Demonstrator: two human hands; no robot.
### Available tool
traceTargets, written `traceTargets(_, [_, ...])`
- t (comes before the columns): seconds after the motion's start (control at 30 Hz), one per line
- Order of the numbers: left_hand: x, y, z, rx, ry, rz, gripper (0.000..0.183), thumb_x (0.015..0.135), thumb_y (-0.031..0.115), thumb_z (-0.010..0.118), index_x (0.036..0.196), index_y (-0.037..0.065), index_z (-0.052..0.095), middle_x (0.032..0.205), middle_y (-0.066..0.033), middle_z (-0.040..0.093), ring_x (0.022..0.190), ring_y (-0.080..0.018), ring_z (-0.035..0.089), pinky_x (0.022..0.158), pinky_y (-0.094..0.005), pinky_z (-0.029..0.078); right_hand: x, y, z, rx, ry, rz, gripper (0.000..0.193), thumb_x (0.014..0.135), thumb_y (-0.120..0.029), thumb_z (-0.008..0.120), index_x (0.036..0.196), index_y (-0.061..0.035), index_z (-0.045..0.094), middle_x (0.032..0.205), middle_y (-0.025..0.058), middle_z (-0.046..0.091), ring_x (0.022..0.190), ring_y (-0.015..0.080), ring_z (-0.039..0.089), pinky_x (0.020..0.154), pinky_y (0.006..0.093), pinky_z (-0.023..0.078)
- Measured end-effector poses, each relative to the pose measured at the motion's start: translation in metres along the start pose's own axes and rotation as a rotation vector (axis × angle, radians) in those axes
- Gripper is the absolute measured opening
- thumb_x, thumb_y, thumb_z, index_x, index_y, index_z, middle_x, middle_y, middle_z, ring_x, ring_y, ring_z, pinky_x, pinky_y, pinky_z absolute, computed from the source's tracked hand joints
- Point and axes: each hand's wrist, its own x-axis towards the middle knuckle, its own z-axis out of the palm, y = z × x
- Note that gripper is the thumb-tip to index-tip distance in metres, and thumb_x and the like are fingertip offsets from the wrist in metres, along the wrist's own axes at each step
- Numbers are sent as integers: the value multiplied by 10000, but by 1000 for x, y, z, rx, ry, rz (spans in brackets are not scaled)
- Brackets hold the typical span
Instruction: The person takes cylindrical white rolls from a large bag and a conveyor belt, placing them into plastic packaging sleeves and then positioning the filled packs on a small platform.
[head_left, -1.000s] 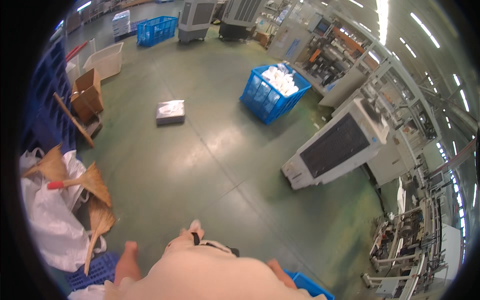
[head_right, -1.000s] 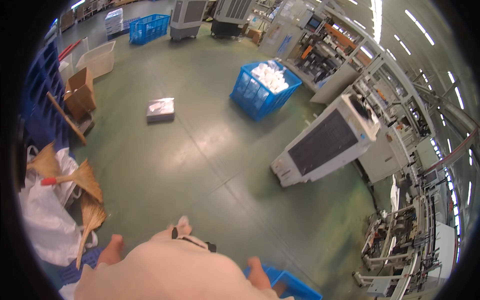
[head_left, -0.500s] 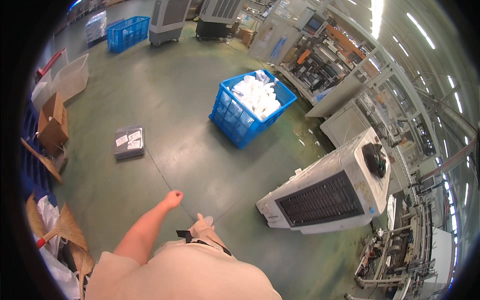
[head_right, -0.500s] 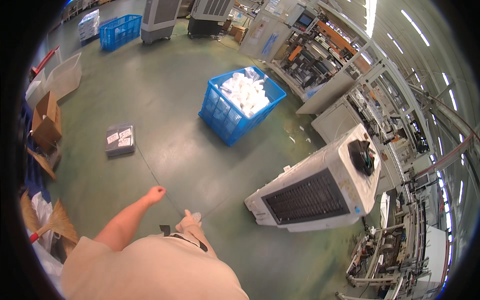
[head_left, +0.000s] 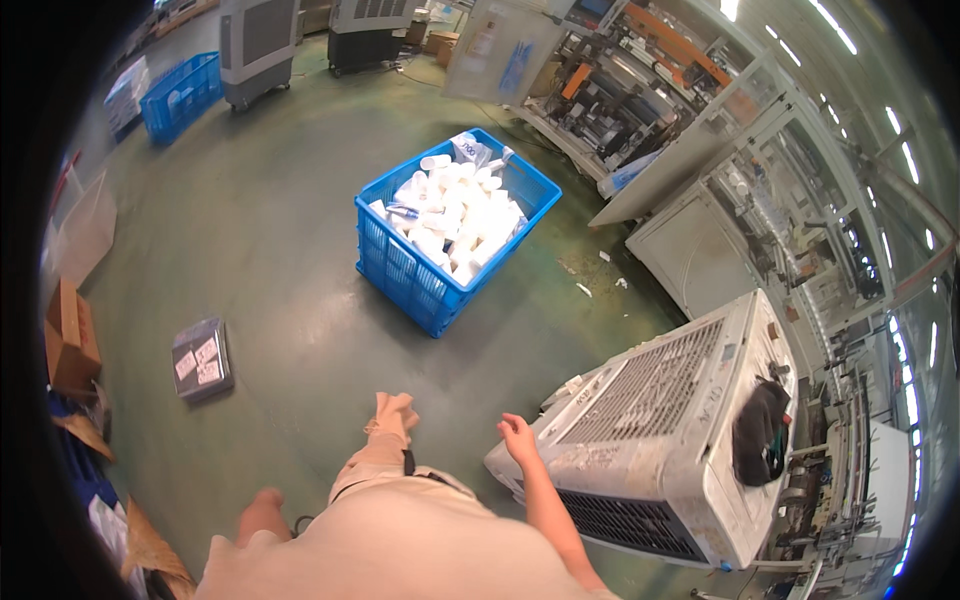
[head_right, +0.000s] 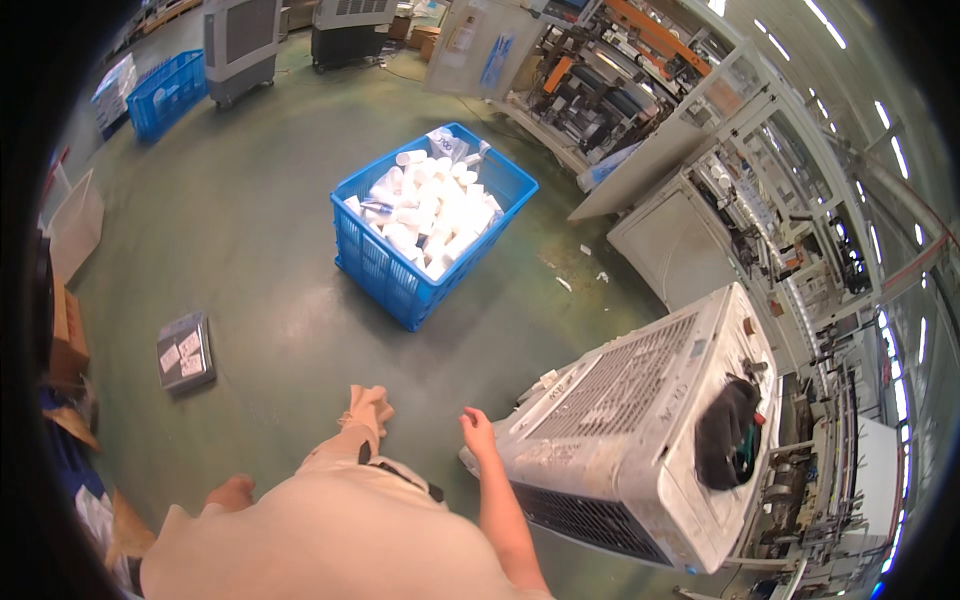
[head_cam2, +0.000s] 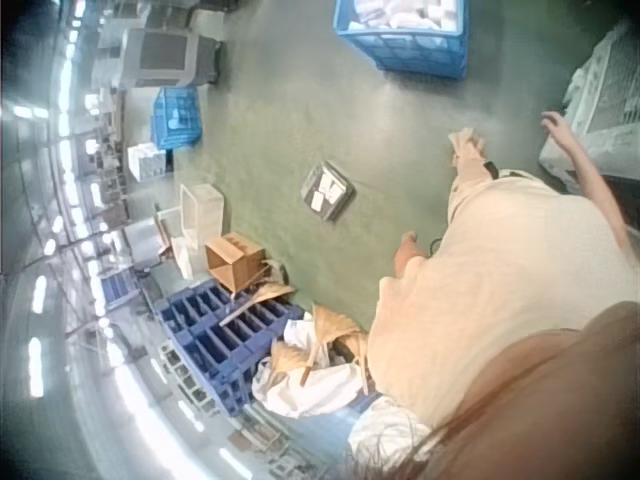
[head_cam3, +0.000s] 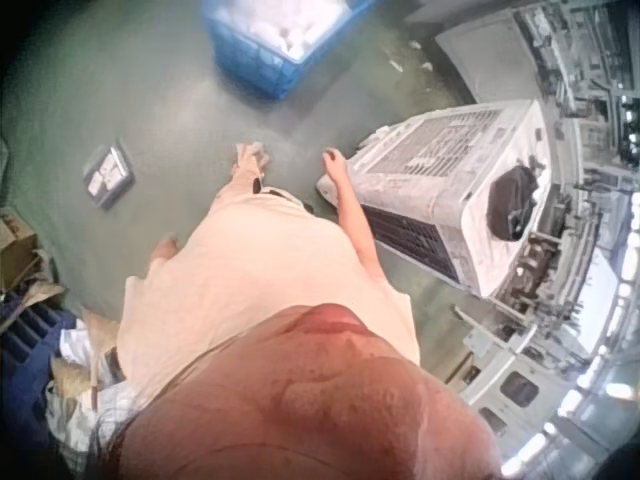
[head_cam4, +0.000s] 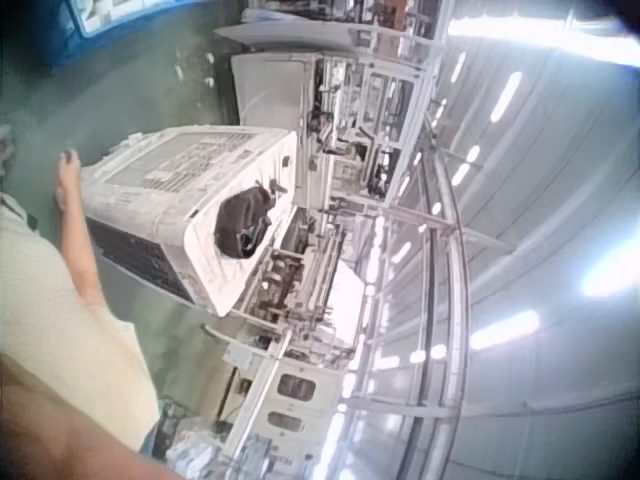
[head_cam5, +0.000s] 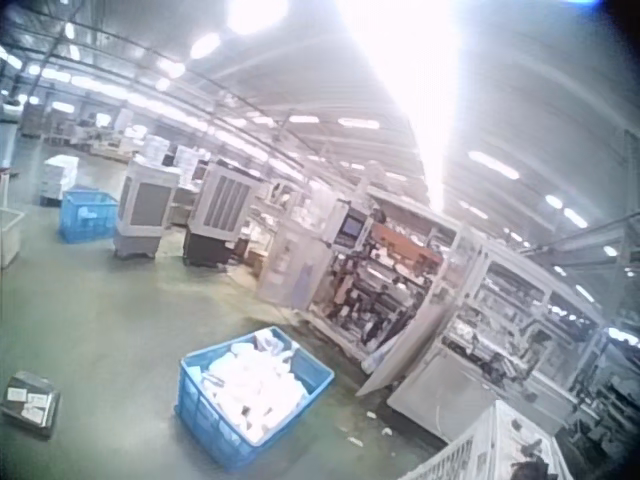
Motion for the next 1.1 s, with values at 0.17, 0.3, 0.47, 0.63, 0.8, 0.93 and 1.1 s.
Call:
traceTargets(0.17, [38, 214, -82, -256, 266, 389, 178, 783, 168, 515, 775, 18, 610, 652, -108, 581, 552, -235, 560, 499, -393, 466, 80, 35, -38, -240, -389, 632, 309, 836, -223, 565, 1093, -51, 565, 861, 84, 630, 691, 187, 594, 618, 349, 485])
traceTargets(0.3, [-56, 482, -138, -361, 306, 684, 311, 800, 264, 520, 917, -1, 634, 922, -200, 636, 877, -345, 608, 773, -408, 469, 118, 69, -70, 2, -154, 790, 286, 799, -207, 558, 1017, -23, 581, 783, 87, 619, 585, 194, 575, 507, 338, 452])
traceTargets(0.47, [-157, 727, -144, -414, 244, 964, 280, 798, 213, 560, 952, -7, 640, 911, -169, 652, 863, -249, 617, 762, -336, 472, 220, 101, -127, 175, 10, 848, 214, 752, -163, 559, 907, -20, 597, 713, 84, 600, 536, 195, 558, 440, 326, 413])
traceTargets(0.63, [-170, 853, -82, -318, 126, 838, 321, 803, 257, 518, 832, -37, 642, 812, -211, 646, 770, -303, 628, 706, -392, 477, 385, 76, -256, -133, 11, 586, 213, 750, -186, 586, 861, -10, 633, 760, 127, 632, 682, 240, 601, 610, 339, 465])
traceTargets(0.8, [-194, 882, -51, 24, 30, 790, 310, 771, 297, 527, 800, 13, 648, 770, -167, 645, 723, -263, 618, 662, -414, 481, 600, 7, -381, -427, 236, 280, 282, 801, -217, 568, 956, 15, 611, 900, 191, 643, 860, 310, 622, 766, 363, 479])
traceTargets(0.93, [-138, 912, -55, -19, -106, 450, 223, 818, 187, 514, 908, 12, 619, 728, -148, 609, 617, -287, 614, 550, -458, 515, 759, -78, -435, -362, 187, -14, 277, 831, -215, 552, 1022, -18, 593, 863, 173, 644, 829, 269, 630, 743, 343, 482])
traceTargets(1.1, [-108, 1006, -72, -609, -72, -86, 263, 834, 102, 446, 1082, 93, 534, 953, -113, 539, 795, -305, 563, 646, -563, 478, 920, -170, -461, -276, 2, -18, 249, 873, -184, 500, 1071, -55, 580, 774, 129, 655, 791, 233, 642, 712, 327, 484])
